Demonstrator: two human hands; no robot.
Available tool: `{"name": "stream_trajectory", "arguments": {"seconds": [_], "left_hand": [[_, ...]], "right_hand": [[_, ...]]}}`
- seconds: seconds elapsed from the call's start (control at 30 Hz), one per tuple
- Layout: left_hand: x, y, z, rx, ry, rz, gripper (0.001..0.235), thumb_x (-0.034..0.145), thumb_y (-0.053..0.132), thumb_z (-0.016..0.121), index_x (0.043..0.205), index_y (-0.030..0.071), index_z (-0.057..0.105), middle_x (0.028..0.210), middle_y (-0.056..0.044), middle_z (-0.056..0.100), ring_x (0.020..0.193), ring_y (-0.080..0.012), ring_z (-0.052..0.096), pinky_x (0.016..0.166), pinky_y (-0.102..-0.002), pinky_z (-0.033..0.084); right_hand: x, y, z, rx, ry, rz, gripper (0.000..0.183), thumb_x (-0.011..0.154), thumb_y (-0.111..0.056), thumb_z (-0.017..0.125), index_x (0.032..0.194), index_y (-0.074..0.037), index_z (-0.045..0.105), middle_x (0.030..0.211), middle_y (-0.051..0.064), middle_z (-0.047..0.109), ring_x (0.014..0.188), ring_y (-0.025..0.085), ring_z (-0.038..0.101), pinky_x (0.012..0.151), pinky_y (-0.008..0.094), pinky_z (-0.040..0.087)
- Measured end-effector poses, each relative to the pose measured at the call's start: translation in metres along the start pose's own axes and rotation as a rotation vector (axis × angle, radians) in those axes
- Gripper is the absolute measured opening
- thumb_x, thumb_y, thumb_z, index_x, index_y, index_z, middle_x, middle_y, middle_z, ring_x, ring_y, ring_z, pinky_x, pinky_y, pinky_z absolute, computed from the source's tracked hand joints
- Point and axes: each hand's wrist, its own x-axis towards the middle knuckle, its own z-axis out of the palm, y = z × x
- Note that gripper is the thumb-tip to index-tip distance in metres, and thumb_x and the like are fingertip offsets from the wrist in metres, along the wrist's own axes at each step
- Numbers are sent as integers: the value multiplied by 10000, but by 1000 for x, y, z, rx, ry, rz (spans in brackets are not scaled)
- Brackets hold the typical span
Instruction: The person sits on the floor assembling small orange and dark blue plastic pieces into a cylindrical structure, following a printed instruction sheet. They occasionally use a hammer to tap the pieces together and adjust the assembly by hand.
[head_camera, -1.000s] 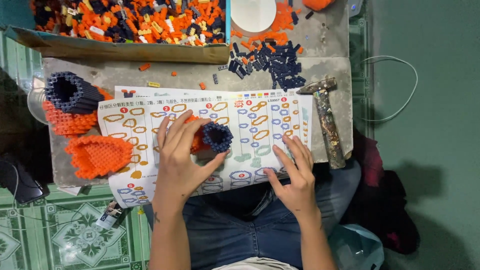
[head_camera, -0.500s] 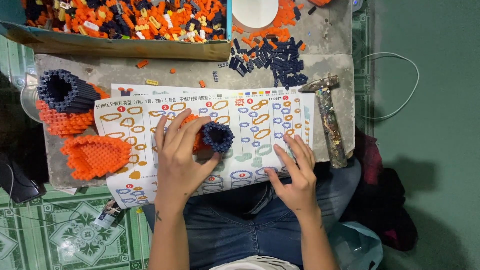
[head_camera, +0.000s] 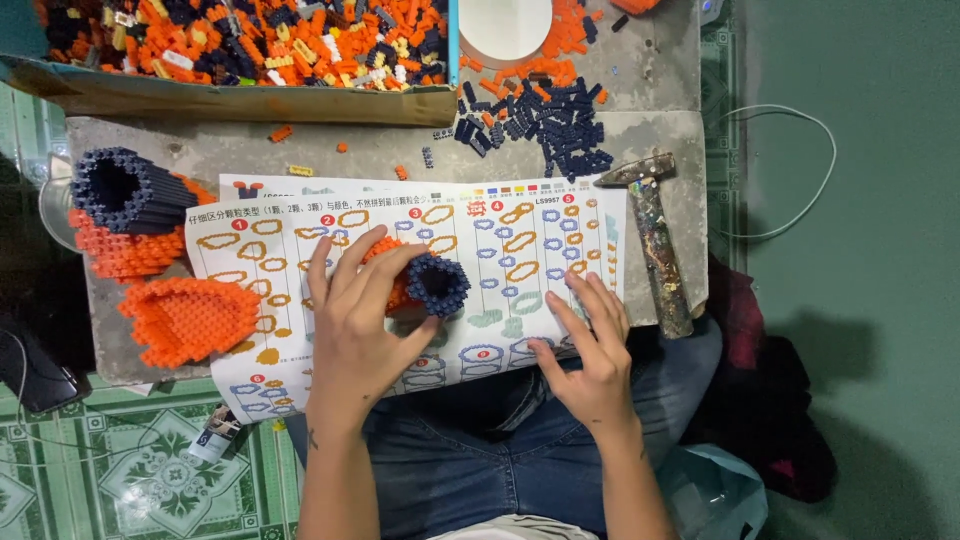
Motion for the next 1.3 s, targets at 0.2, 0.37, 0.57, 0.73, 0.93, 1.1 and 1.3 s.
{"name": "stream_trajectory", "arguments": {"seconds": [0.2, 0.37, 0.57, 0.73, 0.93, 1.1, 1.3], "left_hand": [[7, 7, -9, -24, -83, -20, 747, 643, 88, 925, 1363, 80, 726, 1246, -89, 849, 1526, -337, 591, 1381, -601, 165], [17, 10, 6, -64, -84, -24, 657, 727, 152, 930, 1345, 40, 736, 1290, -122, 802, 1549, -356, 555, 1378, -611, 222], [13, 6, 20, -159, -111, 6, 724, 716, 113, 920, 1407, 84, 708, 1439, -19, 755, 1627, -310, 470, 1426, -611, 154], [11, 2, 20, -185, -101, 9, 755, 665, 84, 934, 1387, 93, 712, 1442, 20, 767, 1624, -304, 495, 1434, -605, 156], [11, 0, 23, -170, -66, 20, 686, 639, 106, 985, 1290, 47, 779, 1359, 16, 802, 1581, -302, 540, 1421, -637, 211], [12, 3, 19, -204, -86, 8, 703, 629, 124, 976, 1299, 58, 773, 1352, 19, 831, 1567, -329, 563, 1420, -634, 196], [11, 1, 16, -251, -110, 33, 714, 605, 150, 1002, 1278, 104, 767, 1348, 20, 856, 1588, -365, 538, 1416, -613, 235]], "right_hand": [[-1, 3, 0, 5, -9, -6, 605, 854, -158, 937, 1414, -12, 760, 1631, 241, 629, 1577, 442, 550, 1390, 592, 380], [-1, 2, 1, -8, -2, -1, 609, 845, -159, 947, 1407, -11, 764, 1625, 240, 635, 1569, 442, 564, 1387, 594, 394], [-2, 4, 2, -28, -7, 4, 598, 840, -180, 955, 1382, -3, 773, 1607, 245, 646, 1557, 434, 574, 1384, 595, 392], [-4, 6, 4, -34, -1, 8, 592, 833, -182, 954, 1371, -9, 777, 1597, 244, 656, 1553, 440, 581, 1384, 612, 387], [-4, 4, 4, -32, -3, 38, 588, 824, -214, 940, 1359, -24, 790, 1590, 225, 668, 1560, 417, 575, 1386, 599, 372], [-7, 8, 8, -18, -1, 50, 604, 803, -199, 943, 1359, -22, 786, 1590, 243, 667, 1561, 435, 572, 1383, 620, 385], [6, -7, -12, 47, -90, 128, 595, 794, -148, 927, 1359, -29, 781, 1609, 221, 652, 1594, 433, 538, 1368, 595, 431]]}}
